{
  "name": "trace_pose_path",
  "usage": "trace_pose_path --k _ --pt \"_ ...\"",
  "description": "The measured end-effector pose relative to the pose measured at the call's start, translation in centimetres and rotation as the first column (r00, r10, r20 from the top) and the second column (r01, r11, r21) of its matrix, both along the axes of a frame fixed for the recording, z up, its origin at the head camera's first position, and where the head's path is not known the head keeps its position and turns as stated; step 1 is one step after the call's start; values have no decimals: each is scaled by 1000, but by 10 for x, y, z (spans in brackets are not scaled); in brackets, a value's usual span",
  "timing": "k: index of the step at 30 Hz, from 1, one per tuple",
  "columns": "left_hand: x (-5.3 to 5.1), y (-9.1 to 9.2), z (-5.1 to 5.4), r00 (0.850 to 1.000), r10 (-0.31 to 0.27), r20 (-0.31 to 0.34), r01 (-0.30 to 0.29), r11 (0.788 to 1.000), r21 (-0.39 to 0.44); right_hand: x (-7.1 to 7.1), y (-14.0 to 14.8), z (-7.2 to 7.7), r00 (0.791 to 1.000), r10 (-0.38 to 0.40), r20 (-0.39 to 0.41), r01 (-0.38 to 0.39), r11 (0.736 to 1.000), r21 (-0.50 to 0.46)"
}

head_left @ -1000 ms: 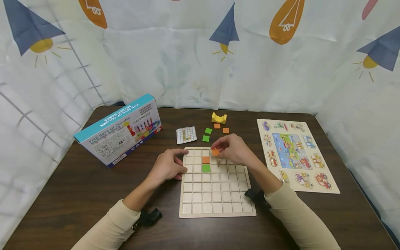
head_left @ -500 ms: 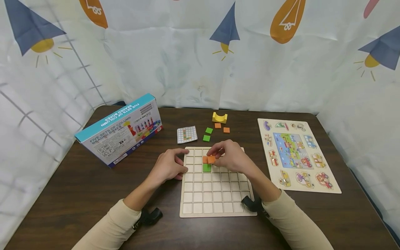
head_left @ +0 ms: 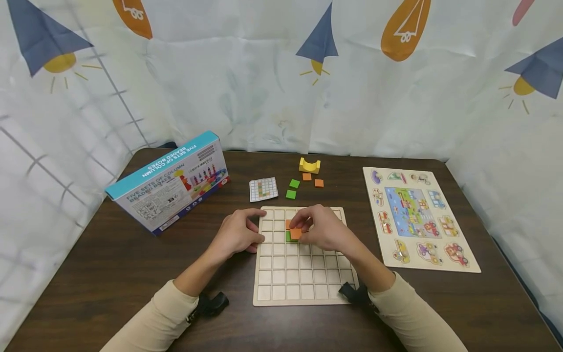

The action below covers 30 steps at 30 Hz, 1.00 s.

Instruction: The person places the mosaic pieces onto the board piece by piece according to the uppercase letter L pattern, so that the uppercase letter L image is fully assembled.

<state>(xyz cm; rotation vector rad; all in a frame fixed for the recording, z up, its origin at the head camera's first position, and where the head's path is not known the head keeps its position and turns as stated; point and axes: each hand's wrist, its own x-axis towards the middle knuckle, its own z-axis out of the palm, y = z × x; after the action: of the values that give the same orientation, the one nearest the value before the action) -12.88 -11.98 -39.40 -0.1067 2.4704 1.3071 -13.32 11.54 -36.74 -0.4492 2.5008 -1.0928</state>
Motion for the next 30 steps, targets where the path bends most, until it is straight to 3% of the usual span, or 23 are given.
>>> trace_pose_path --k 16,30 --pt "-1 0 -1 1000 -6 -7 6 1000 -8 6 -6 -6 998 62 32 -63 997 50" --pt "0 0 0 1000 1 -2 -1 1000 -2 9 -10 -11 995 95 8 -95 991 91"
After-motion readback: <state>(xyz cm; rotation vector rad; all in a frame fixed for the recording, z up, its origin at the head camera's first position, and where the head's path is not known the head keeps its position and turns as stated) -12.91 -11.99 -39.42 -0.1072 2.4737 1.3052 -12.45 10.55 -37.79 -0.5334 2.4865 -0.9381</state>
